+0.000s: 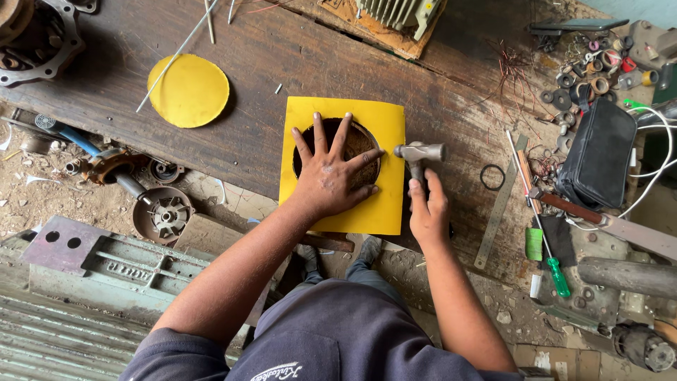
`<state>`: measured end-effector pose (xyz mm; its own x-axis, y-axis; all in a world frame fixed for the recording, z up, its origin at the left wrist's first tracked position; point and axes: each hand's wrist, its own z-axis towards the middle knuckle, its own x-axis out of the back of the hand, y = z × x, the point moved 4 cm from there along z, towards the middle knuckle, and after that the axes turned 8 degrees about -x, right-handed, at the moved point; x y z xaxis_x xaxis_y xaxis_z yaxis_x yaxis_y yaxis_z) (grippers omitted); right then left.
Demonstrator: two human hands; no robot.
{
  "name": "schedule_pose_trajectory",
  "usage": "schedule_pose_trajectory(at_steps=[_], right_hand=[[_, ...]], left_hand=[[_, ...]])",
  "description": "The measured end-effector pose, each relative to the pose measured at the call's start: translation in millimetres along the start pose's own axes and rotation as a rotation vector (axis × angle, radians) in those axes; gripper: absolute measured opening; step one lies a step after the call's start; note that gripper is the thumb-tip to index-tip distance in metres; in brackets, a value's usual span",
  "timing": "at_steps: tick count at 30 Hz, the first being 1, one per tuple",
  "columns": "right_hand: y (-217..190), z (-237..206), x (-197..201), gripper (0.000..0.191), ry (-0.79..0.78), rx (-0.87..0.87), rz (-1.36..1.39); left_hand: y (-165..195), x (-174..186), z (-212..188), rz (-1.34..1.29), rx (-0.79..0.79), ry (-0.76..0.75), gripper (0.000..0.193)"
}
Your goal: The person holds a yellow gasket sheet over the round opening of an electric motor end bell and presses it into the recess by hand. They then use a ball-peen hammer to tap around the edge of the opening, cutting and shaping the gasket sheet to the housing, and finally lift and reposition the sheet.
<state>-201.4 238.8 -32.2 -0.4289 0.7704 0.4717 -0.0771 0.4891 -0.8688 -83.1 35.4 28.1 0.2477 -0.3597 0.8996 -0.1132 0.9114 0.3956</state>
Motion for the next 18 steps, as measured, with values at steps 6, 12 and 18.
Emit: schedule_pose_trajectory(at_steps=[6,12,18], right_hand=[[-0.7,10.5,2.4,0.047,-0.081,-0.046,0.088],[-6.1,26.8,12.9,0.040,-0.160,-0.063,0.026],[-18.6,42.8,22.8,0.036,-0.245,-0.013,-0.028]], left_hand=[[0.2,1.4,0.7,-0.002,0.005,-0.004,0.069],[0.6,1.6,0.3,-0.019,0.008,-0.003,0.069],[0.9,0.7,0.7,-0.004,0.010,-0.010,0.068]])
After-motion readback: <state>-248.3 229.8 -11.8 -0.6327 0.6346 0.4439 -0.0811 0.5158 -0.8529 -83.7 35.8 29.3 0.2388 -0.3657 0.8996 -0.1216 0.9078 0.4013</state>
